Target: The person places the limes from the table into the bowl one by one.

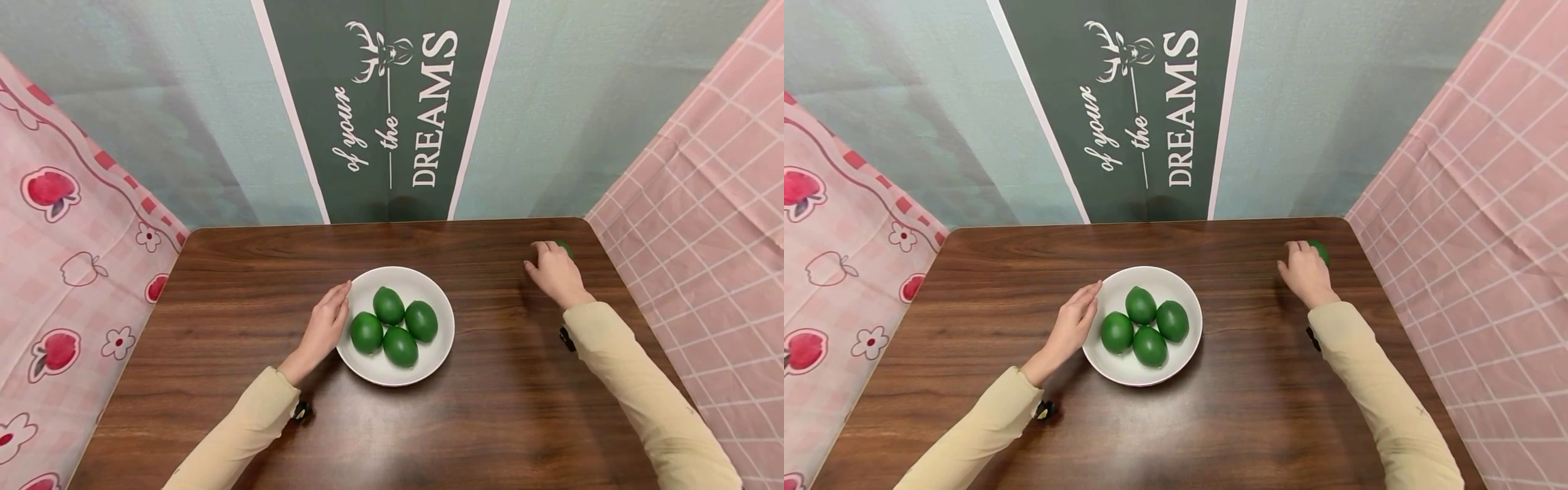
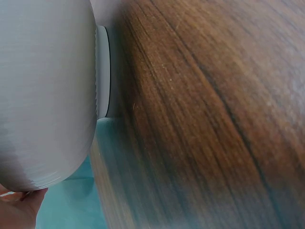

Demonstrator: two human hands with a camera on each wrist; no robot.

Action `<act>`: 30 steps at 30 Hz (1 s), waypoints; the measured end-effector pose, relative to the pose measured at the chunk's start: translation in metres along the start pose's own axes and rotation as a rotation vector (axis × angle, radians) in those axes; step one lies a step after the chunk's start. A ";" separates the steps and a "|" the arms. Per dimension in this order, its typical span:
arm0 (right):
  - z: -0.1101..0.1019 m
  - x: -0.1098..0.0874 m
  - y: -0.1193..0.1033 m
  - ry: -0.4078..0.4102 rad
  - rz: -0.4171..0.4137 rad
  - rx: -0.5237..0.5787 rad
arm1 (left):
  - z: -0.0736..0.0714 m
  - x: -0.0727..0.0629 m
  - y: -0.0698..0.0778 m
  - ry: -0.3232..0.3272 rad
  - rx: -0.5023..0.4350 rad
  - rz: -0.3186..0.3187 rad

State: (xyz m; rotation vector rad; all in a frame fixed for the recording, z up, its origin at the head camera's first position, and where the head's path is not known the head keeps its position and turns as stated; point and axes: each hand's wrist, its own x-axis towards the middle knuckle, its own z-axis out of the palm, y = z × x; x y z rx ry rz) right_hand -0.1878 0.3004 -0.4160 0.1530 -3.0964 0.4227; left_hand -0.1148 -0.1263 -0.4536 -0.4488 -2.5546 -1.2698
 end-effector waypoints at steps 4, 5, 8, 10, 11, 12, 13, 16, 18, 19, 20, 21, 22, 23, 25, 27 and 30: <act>0.000 0.004 0.004 0.019 0.019 0.001 | 0.000 0.000 0.000 0.001 -0.001 0.000; 0.000 0.005 0.005 0.024 0.027 0.002 | 0.000 0.000 0.000 0.001 -0.002 0.001; 0.000 0.009 0.009 0.040 0.050 0.001 | 0.000 0.000 0.000 0.001 -0.002 0.004; 0.000 0.012 0.012 0.056 0.065 0.008 | -0.001 0.000 -0.001 0.001 0.000 0.005; 0.001 0.013 0.014 0.064 0.072 0.013 | -0.001 0.000 0.000 0.000 -0.001 0.003; 0.001 0.014 0.016 0.074 0.079 0.016 | -0.001 0.000 -0.001 0.000 -0.001 0.003; 0.002 0.015 0.018 0.083 0.087 0.024 | -0.001 0.000 -0.001 0.000 0.000 0.005; 0.004 0.017 0.024 0.114 0.107 0.034 | -0.001 0.000 -0.001 0.001 0.001 0.008; 0.006 0.019 0.029 0.129 0.121 0.038 | -0.001 0.000 0.000 0.001 0.003 0.010; 0.007 0.020 0.030 0.133 0.128 0.039 | -0.001 0.000 0.000 0.001 0.004 0.010; 0.007 0.020 0.032 0.136 0.135 0.037 | -0.001 0.000 0.000 0.001 0.004 0.010; 0.008 0.021 0.034 0.139 0.144 0.038 | -0.001 0.000 0.000 0.001 0.002 0.011; 0.008 0.022 0.035 0.141 0.153 0.038 | -0.001 0.000 0.000 0.001 0.002 0.011; 0.008 0.022 0.036 0.139 0.163 0.038 | -0.001 0.000 0.000 0.001 0.003 0.011; 0.009 0.023 0.038 0.142 0.179 0.038 | 0.000 0.000 0.000 0.003 0.004 0.015; 0.009 0.023 0.040 0.148 0.194 0.042 | 0.000 0.000 0.000 0.004 0.009 0.019; 0.010 0.024 0.042 0.153 0.213 0.054 | 0.000 0.000 0.000 0.005 0.017 0.018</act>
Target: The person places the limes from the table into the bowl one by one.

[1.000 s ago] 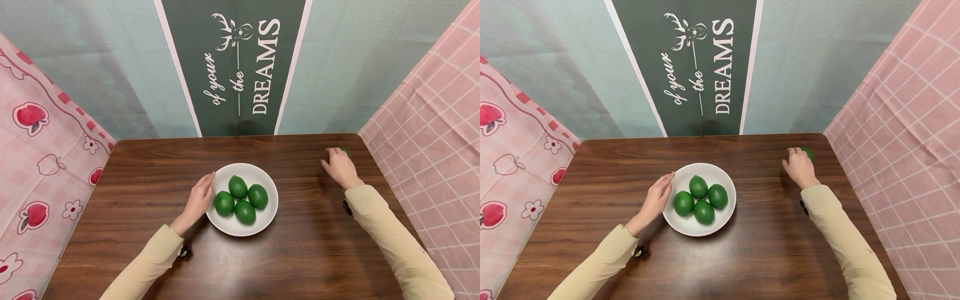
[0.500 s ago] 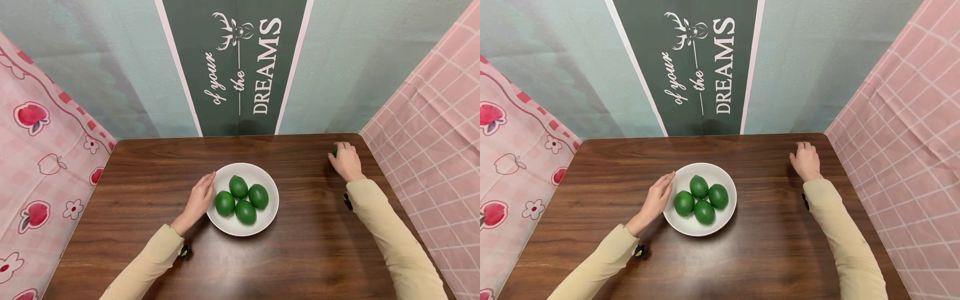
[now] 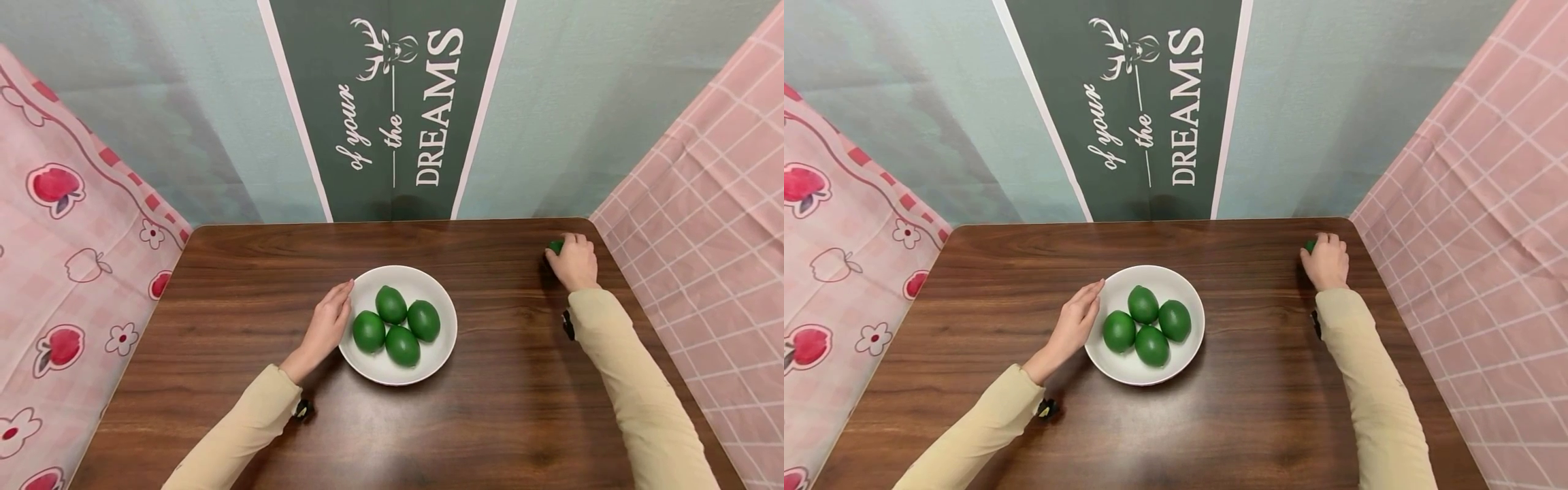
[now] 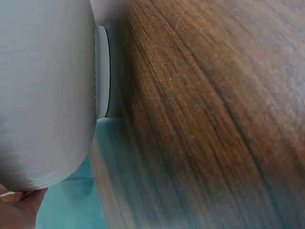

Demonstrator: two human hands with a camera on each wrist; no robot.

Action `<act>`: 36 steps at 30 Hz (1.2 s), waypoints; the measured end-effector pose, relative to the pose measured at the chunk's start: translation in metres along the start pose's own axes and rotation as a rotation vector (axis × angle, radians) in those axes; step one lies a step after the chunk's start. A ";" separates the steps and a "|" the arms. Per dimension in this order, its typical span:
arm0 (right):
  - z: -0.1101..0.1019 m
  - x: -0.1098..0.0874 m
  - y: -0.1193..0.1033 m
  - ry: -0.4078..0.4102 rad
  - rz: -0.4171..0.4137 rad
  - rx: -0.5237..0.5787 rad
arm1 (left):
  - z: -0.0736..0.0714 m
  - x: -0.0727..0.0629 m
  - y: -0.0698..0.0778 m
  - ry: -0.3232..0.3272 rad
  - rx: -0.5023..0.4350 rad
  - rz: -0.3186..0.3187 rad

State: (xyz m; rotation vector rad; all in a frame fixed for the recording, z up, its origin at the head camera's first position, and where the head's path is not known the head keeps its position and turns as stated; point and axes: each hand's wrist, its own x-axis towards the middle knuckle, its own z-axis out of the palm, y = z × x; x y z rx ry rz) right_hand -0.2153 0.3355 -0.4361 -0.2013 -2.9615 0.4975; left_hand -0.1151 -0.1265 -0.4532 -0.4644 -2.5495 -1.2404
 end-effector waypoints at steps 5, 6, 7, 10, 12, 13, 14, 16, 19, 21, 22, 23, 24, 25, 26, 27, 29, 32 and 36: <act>0.005 0.000 0.005 -0.022 0.053 0.031 | 0.000 0.000 0.000 -0.003 -0.003 -0.007; 0.006 0.000 0.006 -0.025 0.064 0.037 | 0.000 0.000 0.000 -0.004 -0.004 -0.008; 0.007 0.000 0.007 -0.026 0.073 0.044 | 0.000 0.000 0.000 -0.004 -0.005 -0.010; 0.009 0.000 0.009 -0.031 0.095 0.059 | -0.001 0.000 0.000 -0.005 -0.010 -0.014; 0.011 0.000 0.010 -0.036 0.105 0.067 | -0.001 0.000 0.001 -0.004 -0.012 -0.014; 0.011 0.000 0.011 -0.039 0.110 0.073 | -0.001 0.000 0.001 -0.003 -0.012 -0.015; 0.012 0.000 0.012 -0.041 0.114 0.077 | -0.001 0.000 0.000 -0.003 -0.012 -0.014; 0.014 0.000 0.014 -0.047 0.121 0.089 | -0.001 0.000 0.000 -0.002 -0.010 -0.014; 0.017 -0.001 0.016 -0.048 0.131 0.104 | 0.000 0.000 0.000 -0.005 -0.006 -0.020; 0.019 0.000 0.017 -0.054 0.142 0.114 | 0.000 0.000 0.000 -0.004 -0.008 -0.024; 0.020 0.000 0.018 -0.056 0.148 0.122 | 0.000 0.000 0.001 -0.003 -0.009 -0.026; 0.021 0.000 0.018 -0.057 0.152 0.127 | 0.000 0.000 0.001 -0.001 -0.012 -0.028; 0.022 0.001 0.019 -0.059 0.156 0.134 | 0.000 0.000 0.001 0.001 -0.014 -0.030; 0.023 0.001 0.020 -0.059 0.161 0.140 | 0.000 0.000 0.001 0.000 -0.013 -0.027; 0.024 0.001 0.020 -0.057 0.164 0.148 | 0.000 0.000 0.001 0.000 -0.013 -0.026; 0.024 0.001 0.020 -0.055 0.166 0.155 | 0.000 0.000 0.001 -0.001 -0.011 -0.026; 0.025 0.001 0.020 -0.047 0.166 0.165 | 0.000 0.000 0.001 -0.003 -0.005 -0.023; 0.025 0.001 0.020 -0.037 0.163 0.169 | 0.000 0.000 0.001 -0.005 0.001 -0.019; 0.026 0.001 0.020 -0.027 0.151 0.154 | 0.000 0.000 0.001 0.000 0.003 -0.008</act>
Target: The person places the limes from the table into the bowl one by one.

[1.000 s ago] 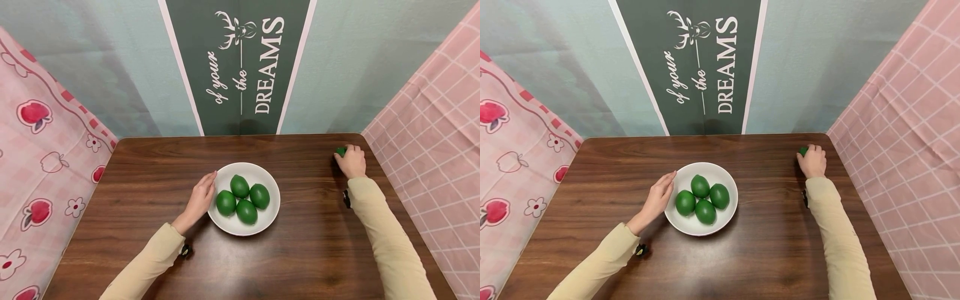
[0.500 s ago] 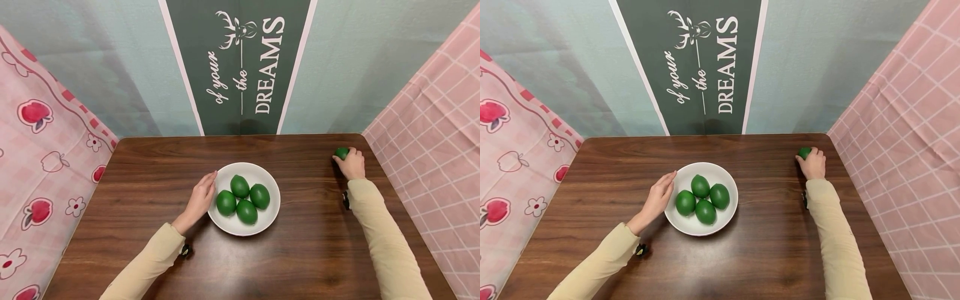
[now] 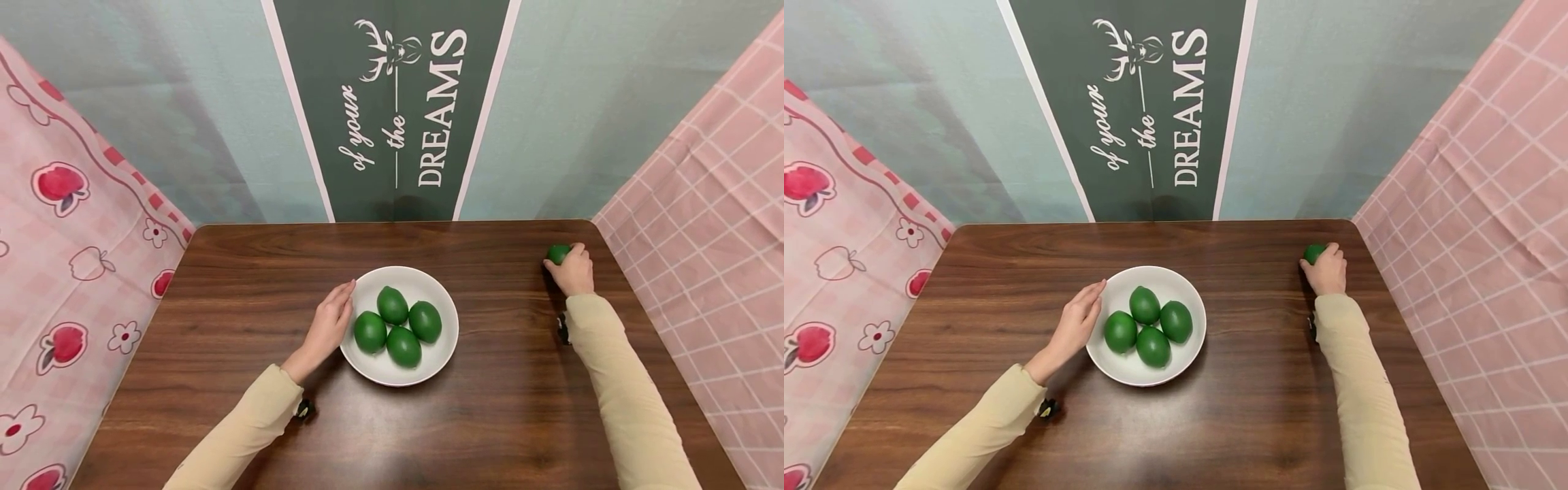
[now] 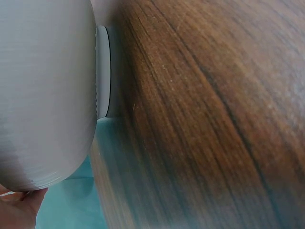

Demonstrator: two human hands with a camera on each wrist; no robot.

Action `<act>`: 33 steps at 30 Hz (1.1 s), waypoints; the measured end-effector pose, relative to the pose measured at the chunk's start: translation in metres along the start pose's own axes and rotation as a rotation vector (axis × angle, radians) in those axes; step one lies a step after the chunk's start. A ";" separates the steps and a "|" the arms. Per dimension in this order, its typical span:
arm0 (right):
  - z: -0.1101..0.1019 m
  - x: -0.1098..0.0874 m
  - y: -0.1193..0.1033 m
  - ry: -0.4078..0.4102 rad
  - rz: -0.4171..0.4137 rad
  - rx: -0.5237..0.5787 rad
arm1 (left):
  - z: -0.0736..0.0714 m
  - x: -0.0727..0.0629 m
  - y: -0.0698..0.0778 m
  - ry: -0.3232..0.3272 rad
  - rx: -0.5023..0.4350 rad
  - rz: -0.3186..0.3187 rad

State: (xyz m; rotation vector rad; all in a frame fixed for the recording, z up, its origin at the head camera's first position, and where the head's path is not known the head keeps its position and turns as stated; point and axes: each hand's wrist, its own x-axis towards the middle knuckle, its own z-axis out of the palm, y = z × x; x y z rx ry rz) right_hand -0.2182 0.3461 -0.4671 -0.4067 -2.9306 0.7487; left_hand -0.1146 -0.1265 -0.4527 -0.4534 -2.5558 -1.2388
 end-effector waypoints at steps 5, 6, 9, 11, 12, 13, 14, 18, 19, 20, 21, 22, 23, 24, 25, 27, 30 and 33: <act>-0.001 -0.003 0.001 -0.007 -0.022 -0.023 | 0.001 0.000 -0.001 0.002 -0.003 0.005; 0.000 -0.004 0.002 -0.010 -0.030 -0.030 | 0.001 0.000 -0.001 0.002 -0.004 0.005; -0.001 -0.007 0.002 -0.016 -0.056 -0.046 | 0.001 0.000 -0.001 -0.001 -0.008 -0.001; -0.001 -0.008 0.003 -0.018 -0.070 -0.052 | 0.001 -0.001 -0.001 -0.005 -0.007 -0.003; -0.001 -0.008 0.003 -0.019 -0.075 -0.055 | 0.001 0.000 -0.001 -0.005 -0.011 -0.006; -0.002 -0.008 0.003 -0.021 -0.078 -0.054 | 0.001 0.000 -0.001 -0.006 -0.012 -0.009; -0.002 -0.009 0.002 -0.023 -0.083 -0.055 | 0.001 0.000 -0.001 -0.005 -0.014 -0.009; -0.002 -0.009 0.001 -0.026 -0.099 -0.058 | 0.001 0.000 -0.002 -0.001 -0.015 -0.008; -0.002 -0.009 0.000 -0.028 -0.103 -0.058 | 0.001 0.000 -0.002 0.000 -0.014 -0.006; -0.002 -0.010 0.000 -0.030 -0.109 -0.059 | 0.001 0.000 -0.002 0.001 -0.013 -0.004; -0.002 -0.010 -0.001 -0.030 -0.114 -0.058 | 0.001 0.000 -0.002 0.001 -0.012 -0.002; -0.002 -0.010 -0.002 -0.031 -0.121 -0.059 | 0.001 0.000 -0.002 0.001 -0.011 0.000; -0.002 -0.011 -0.003 -0.031 -0.127 -0.059 | 0.001 0.000 -0.002 0.002 -0.011 0.001; -0.002 -0.011 -0.004 -0.032 -0.133 -0.058 | 0.001 0.000 -0.002 0.002 -0.010 0.002; -0.002 -0.011 -0.006 -0.034 -0.140 -0.056 | 0.002 0.000 -0.003 0.002 -0.011 0.001; -0.003 -0.012 -0.009 -0.036 -0.149 -0.049 | 0.001 0.000 -0.003 0.002 -0.009 0.001; -0.003 -0.012 -0.013 -0.047 -0.156 -0.045 | 0.001 0.000 -0.002 0.001 -0.011 -0.005; -0.003 -0.013 -0.017 -0.054 -0.163 -0.046 | 0.001 0.000 -0.002 -0.003 -0.015 -0.015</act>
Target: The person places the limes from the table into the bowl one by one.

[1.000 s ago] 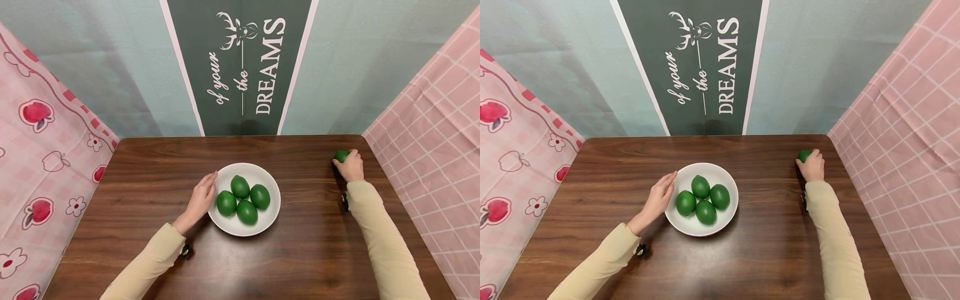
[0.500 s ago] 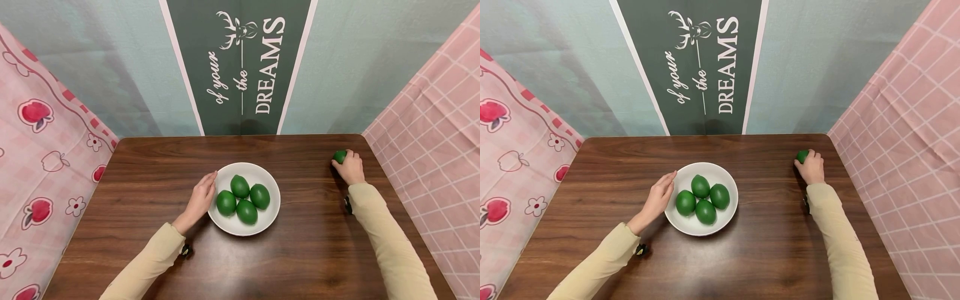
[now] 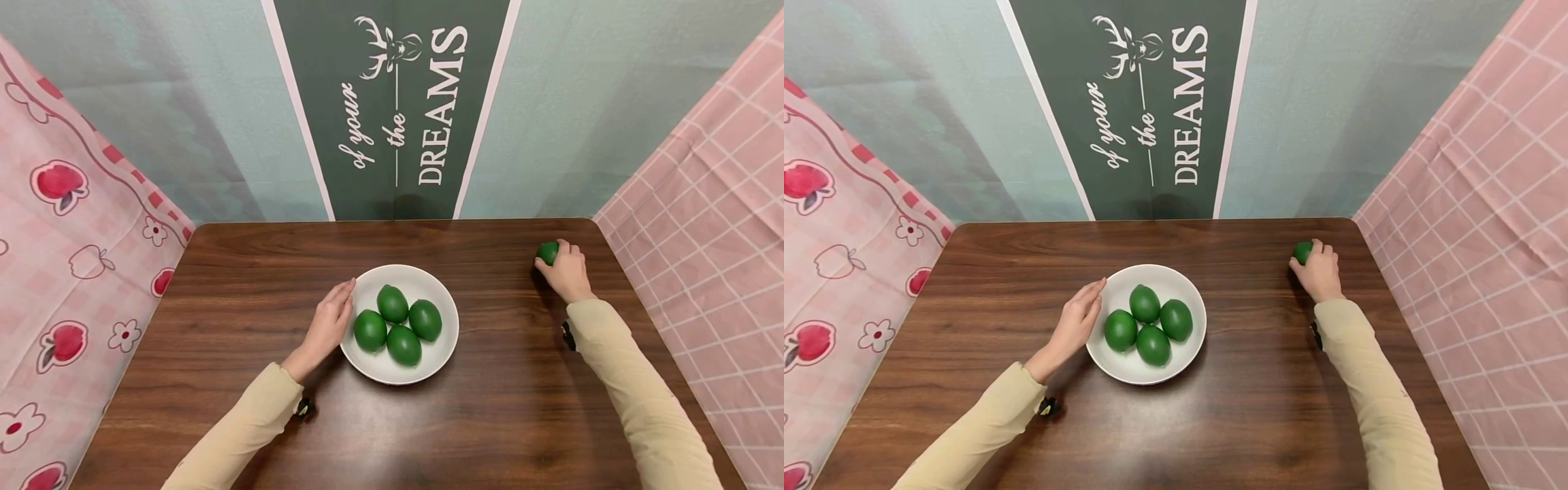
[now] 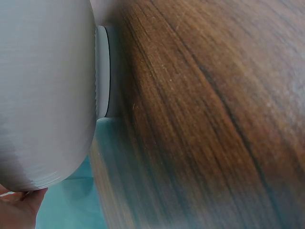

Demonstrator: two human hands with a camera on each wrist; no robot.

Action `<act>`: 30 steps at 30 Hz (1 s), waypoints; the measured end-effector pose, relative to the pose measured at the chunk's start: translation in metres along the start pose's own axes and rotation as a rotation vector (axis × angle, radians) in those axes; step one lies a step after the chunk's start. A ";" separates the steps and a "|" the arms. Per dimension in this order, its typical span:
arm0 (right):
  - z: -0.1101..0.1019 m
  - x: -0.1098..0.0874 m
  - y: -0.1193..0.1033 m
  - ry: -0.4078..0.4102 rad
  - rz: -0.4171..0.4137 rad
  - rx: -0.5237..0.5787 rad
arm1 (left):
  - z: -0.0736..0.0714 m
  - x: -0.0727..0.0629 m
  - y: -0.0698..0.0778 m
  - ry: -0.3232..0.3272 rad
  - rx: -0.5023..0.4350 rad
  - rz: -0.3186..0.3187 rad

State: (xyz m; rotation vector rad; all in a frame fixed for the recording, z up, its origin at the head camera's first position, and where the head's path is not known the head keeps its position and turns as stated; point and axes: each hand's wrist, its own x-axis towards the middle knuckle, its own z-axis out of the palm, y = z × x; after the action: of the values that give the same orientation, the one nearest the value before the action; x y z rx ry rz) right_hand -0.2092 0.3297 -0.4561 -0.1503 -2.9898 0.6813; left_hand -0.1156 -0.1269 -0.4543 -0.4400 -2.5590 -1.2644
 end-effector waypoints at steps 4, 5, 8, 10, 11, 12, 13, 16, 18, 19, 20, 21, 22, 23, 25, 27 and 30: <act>-0.002 -0.001 -0.004 -0.009 -0.008 0.003 | 0.000 0.001 0.001 -0.004 0.001 -0.006; -0.002 -0.001 -0.005 -0.011 -0.011 0.004 | 0.000 0.001 0.001 -0.003 0.002 -0.006; -0.002 -0.002 -0.008 -0.016 -0.020 0.006 | 0.000 0.001 0.001 -0.002 0.005 -0.004; -0.003 -0.002 -0.009 -0.018 -0.028 0.007 | 0.000 0.000 0.001 0.000 0.005 -0.001; -0.003 -0.003 -0.010 -0.018 -0.033 0.007 | 0.000 0.000 0.001 0.001 0.005 0.001; -0.003 -0.003 -0.011 -0.017 -0.038 0.009 | 0.000 0.000 0.001 0.001 0.005 0.003; -0.004 -0.004 -0.012 -0.016 -0.043 0.011 | 0.000 0.000 0.001 0.002 0.007 0.006; -0.005 -0.005 -0.015 -0.013 -0.059 0.014 | 0.000 0.000 0.001 0.005 0.008 0.013; -0.006 -0.007 -0.018 -0.012 -0.070 0.013 | 0.000 0.000 0.001 0.006 0.011 0.014; -0.007 -0.008 -0.019 -0.012 -0.075 0.013 | 0.000 0.000 0.001 0.006 0.012 0.015; -0.008 -0.008 -0.021 -0.011 -0.081 0.013 | 0.000 0.000 0.001 0.005 0.013 0.014; -0.008 -0.009 -0.022 -0.010 -0.086 0.012 | 0.000 0.000 0.001 0.005 0.014 0.015; -0.009 -0.010 -0.024 -0.010 -0.090 0.011 | 0.000 0.000 0.001 0.004 0.015 0.015; -0.009 -0.011 -0.025 -0.010 -0.094 0.011 | 0.000 0.000 0.001 0.003 0.015 0.014; -0.010 -0.012 -0.028 -0.009 -0.102 0.009 | 0.000 0.000 0.002 0.000 0.014 0.011; -0.010 -0.013 -0.030 -0.011 -0.108 0.007 | 0.000 0.000 0.002 -0.002 0.012 0.006; -0.011 -0.015 -0.034 -0.014 -0.116 0.005 | 0.000 0.000 0.002 -0.002 0.009 -0.001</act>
State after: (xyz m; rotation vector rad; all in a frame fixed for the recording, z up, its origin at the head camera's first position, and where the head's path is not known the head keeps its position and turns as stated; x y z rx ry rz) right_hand -0.1958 0.3024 -0.4320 0.0276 -2.9812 0.6799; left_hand -0.1148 -0.1258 -0.4532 -0.4383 -2.5661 -1.2535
